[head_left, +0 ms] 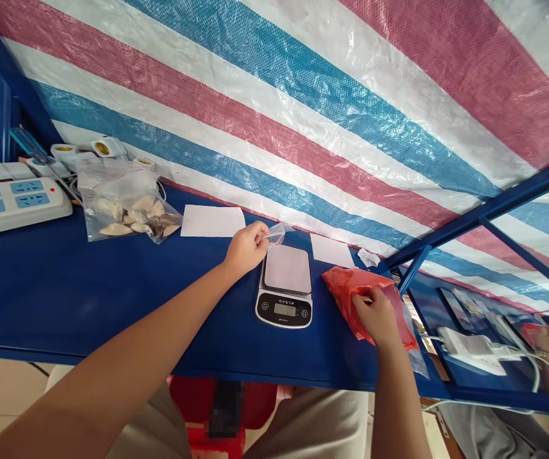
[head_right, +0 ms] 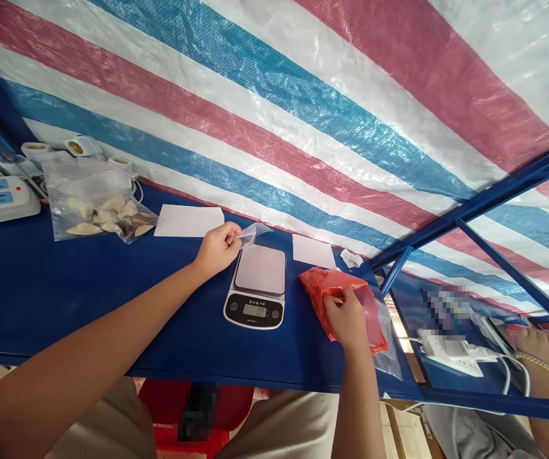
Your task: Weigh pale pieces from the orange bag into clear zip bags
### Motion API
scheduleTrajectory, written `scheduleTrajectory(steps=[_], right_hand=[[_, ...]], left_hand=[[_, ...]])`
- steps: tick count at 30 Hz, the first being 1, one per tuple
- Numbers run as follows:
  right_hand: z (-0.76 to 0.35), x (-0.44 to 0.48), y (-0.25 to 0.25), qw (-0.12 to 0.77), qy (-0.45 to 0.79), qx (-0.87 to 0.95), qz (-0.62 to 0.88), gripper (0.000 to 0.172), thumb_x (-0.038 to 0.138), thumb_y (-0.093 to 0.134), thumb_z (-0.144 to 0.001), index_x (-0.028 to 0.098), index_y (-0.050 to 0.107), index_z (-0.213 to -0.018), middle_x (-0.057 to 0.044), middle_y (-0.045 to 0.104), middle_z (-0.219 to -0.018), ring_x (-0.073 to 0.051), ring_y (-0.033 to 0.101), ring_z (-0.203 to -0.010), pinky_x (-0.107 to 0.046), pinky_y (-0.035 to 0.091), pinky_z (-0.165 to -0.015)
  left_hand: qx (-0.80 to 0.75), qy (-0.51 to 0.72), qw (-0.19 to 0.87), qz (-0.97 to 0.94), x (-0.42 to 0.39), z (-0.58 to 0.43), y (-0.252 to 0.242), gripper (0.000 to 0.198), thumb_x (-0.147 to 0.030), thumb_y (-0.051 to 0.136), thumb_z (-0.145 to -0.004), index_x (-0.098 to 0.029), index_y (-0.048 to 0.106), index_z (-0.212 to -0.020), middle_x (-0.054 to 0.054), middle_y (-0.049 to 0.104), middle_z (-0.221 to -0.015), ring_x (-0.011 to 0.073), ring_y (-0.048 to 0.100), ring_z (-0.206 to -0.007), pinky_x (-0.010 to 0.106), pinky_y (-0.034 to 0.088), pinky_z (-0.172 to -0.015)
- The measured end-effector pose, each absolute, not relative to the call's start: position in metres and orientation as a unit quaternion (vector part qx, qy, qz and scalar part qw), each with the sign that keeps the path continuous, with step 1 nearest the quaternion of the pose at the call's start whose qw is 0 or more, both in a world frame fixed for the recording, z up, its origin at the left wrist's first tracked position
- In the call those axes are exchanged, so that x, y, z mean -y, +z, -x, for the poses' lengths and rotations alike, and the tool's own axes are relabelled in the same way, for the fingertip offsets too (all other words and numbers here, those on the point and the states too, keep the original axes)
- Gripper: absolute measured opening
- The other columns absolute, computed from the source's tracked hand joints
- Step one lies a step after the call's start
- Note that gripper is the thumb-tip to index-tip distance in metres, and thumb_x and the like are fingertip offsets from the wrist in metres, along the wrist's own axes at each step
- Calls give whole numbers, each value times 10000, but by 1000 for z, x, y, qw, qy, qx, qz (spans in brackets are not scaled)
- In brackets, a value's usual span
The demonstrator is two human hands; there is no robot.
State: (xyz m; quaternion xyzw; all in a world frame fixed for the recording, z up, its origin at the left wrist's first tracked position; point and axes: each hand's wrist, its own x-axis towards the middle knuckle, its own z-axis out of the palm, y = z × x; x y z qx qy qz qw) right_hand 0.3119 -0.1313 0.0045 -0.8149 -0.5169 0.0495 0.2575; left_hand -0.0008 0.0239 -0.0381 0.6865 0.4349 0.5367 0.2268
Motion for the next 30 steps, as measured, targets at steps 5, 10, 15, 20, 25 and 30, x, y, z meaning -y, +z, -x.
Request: scheduleTrajectory(steps=[5, 10, 15, 20, 25, 30], right_hand=[[-315, 135, 7, 281, 61, 492, 822, 184, 416, 532, -752, 236, 563, -761, -26, 658, -685, -215, 589, -639, -318, 408, -603], [-309, 134, 5, 326, 20, 444, 834, 310, 377, 617, -703, 223, 591, -971, -64, 725, -842, -250, 645, -744, -339, 441, -658], [-309, 125, 1, 405, -25, 360, 840, 553, 436, 669, -717, 152, 549, -1177, -185, 749, -1054, -303, 707, -949, -355, 512, -730], [-313, 121, -4, 358, 42, 398, 843, 361, 531, 621, -757, 175, 676, -767, -117, 720, -685, -281, 680, -646, -350, 489, -586], [-304, 123, -7, 288, 75, 533, 792, 289, 409, 515, -808, 180, 683, -752, -65, 667, -635, -215, 586, -596, -319, 444, -572], [-294, 121, -13, 191, 56, 632, 749, 78, 194, 555, -664, 207, 632, -660, -88, 689, -699, -225, 580, -660, -332, 450, -655]], left_hand=[[-438, 534, 230, -685, -24, 1, -38, 112, -112, 529, -766, -218, 553, -796, -77, 341, -577, 113, 396, -522, 259, 345, -570], [-439, 532, 229, -687, -23, 1, -37, 110, -109, 529, -769, -218, 543, -786, -77, 331, -578, 115, 401, -523, 260, 339, -568], [-436, 536, 231, -685, -23, 2, -36, 122, -102, 530, -765, -218, 542, -799, -80, 342, -575, 112, 386, -515, 256, 329, -554], [-431, 540, 237, -683, -25, 2, -37, 135, -100, 537, -756, -220, 550, -817, -84, 360, -574, 109, 379, -510, 251, 340, -558], [-427, 538, 239, -686, -26, 1, -39, 136, -104, 537, -757, -224, 559, -818, -84, 361, -565, 112, 380, -505, 252, 340, -556], [-419, 532, 244, -694, -25, 1, -39, 120, -114, 536, -770, -223, 560, -815, -84, 358, -559, 112, 380, -504, 252, 342, -557]])
